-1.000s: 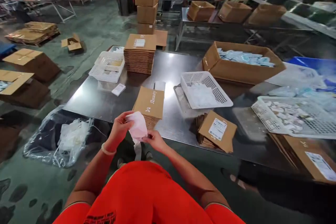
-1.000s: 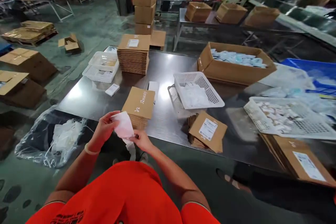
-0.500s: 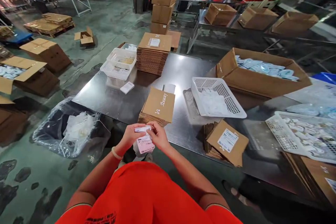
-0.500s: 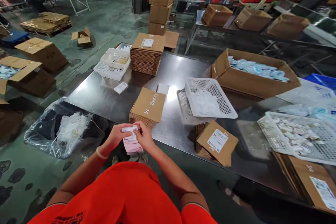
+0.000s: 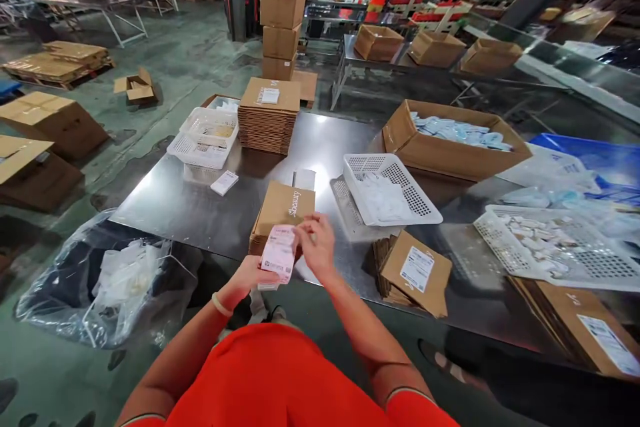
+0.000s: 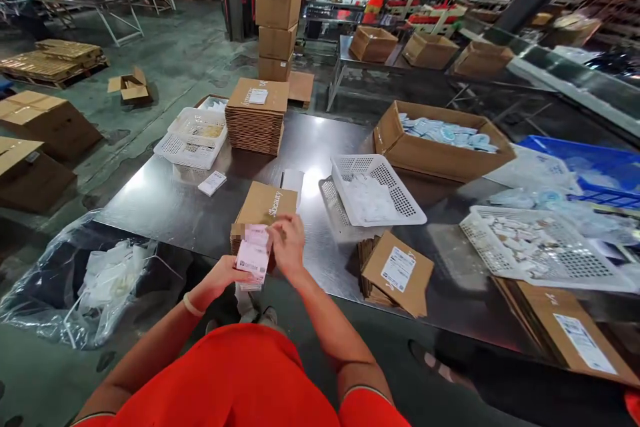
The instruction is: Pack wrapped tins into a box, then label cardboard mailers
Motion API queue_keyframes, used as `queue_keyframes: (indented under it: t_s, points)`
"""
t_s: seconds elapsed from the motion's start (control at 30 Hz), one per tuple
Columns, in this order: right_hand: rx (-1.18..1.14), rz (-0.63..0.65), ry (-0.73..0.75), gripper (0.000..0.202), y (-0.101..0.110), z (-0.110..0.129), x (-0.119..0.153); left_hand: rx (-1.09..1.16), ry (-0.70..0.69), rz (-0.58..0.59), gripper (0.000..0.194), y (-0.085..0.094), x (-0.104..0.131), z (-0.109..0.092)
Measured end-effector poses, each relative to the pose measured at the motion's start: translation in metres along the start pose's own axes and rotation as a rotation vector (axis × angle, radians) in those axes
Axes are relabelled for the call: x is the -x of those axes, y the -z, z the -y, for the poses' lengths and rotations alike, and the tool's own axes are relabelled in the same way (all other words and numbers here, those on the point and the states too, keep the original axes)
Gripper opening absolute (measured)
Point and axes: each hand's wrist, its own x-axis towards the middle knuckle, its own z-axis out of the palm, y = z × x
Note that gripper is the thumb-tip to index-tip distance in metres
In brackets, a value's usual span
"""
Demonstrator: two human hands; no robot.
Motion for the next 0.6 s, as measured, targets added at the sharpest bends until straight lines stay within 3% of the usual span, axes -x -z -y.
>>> queue_keyframes:
  t_s: [0.13, 0.23, 0.33, 0.47, 0.53, 0.6]
  points:
    - [0.09, -0.008, -0.182, 0.011, -0.007, -0.021, -0.094, 0.121, 0.04, -0.026, 0.061, -0.009, -0.007, 0.013]
    - [0.212, 0.1, -0.292, 0.01, -0.022, -0.037, -0.128, 0.173, 0.022, -0.056, 0.064, -0.009, -0.016, 0.023]
    - [0.38, 0.2, -0.323, 0.006, -0.031, -0.046, -0.128, 0.126, 0.048, -0.063, 0.067, 0.004, -0.019, 0.041]
    - [0.584, 0.137, -0.234, 0.068, -0.033, -0.039, -0.114, -0.11, -0.02, -0.044, 0.059, 0.029, -0.003, 0.065]
    - [0.633, 0.143, -0.121, 0.083, -0.04, -0.029, -0.104, -0.251, -0.128, -0.092, 0.05, 0.037, 0.007, 0.064]
    - [0.618, 0.276, 0.01, 0.08, -0.054, -0.017, -0.09, -0.384, -0.233, -0.161, 0.043, 0.038, 0.013, 0.05]
